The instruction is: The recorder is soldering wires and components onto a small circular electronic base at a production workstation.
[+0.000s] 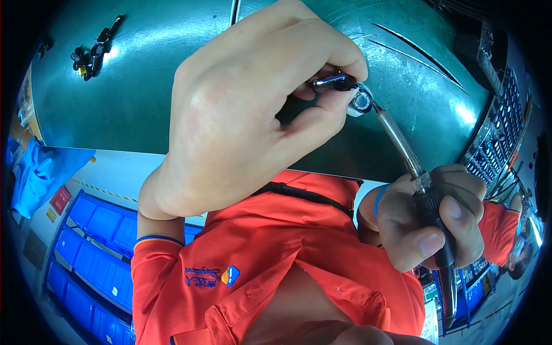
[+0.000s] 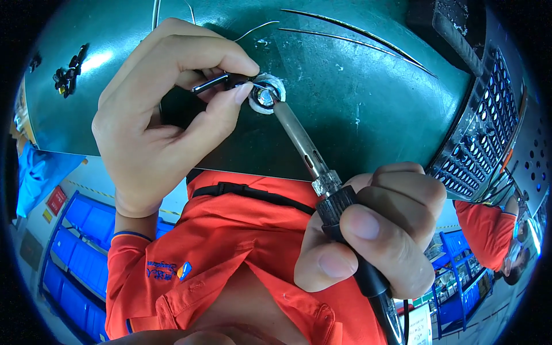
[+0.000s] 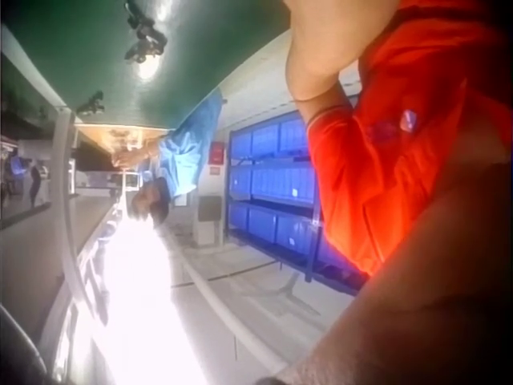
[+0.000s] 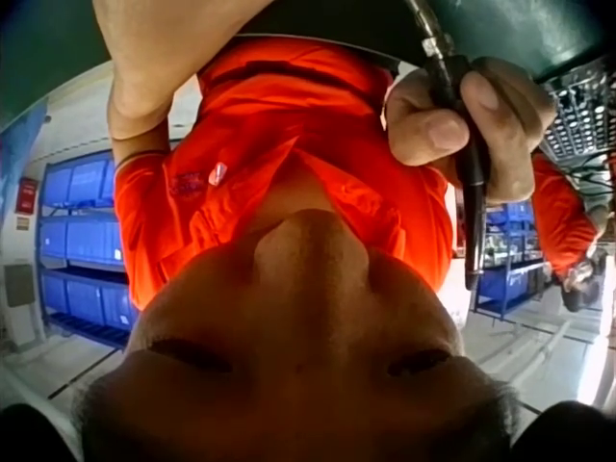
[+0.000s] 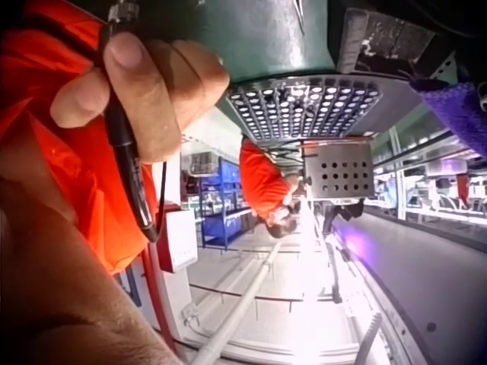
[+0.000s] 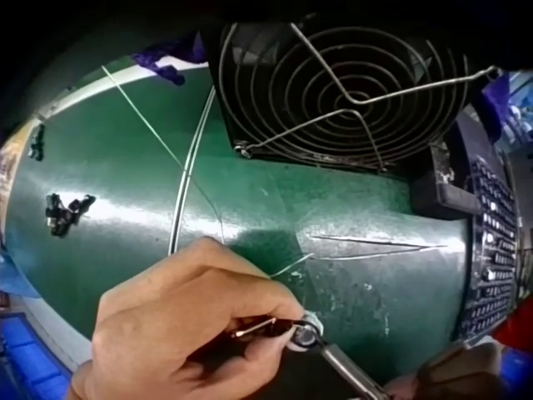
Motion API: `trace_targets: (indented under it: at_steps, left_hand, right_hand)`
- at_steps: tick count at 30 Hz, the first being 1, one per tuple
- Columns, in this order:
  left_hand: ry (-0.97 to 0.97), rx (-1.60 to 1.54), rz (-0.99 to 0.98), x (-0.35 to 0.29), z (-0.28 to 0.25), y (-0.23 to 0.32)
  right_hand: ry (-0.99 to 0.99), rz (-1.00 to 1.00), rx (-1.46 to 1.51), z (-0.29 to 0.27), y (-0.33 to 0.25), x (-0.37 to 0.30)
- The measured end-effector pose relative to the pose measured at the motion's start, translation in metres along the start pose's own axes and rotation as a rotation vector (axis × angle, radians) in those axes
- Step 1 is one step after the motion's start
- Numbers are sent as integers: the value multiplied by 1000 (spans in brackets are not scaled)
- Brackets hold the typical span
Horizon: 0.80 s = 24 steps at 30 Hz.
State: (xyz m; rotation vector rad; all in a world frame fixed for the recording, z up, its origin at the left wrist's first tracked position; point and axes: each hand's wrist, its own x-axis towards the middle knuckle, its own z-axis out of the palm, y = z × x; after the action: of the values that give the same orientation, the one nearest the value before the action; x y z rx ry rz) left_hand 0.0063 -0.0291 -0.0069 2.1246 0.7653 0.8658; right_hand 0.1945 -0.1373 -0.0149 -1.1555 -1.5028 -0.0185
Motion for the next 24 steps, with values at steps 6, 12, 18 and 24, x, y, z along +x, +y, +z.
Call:
trace_targets:
  at_steps: [6,12,18,24]
  left_hand:
    - [-17,3,-27,-1,2,0]
    - [-46,-57,-99,1,-7,-1]
    - [-107,0,-17,0,-8,-2]
    - [-72,17,-51,-2,-6,1]
  right_hand:
    - [-13,28,52,0,4,1]
    - [18,170,215,-7,11,5]
    - [-22,173,177,-5,9,5]
    - [-27,182,181,-4,9,8]
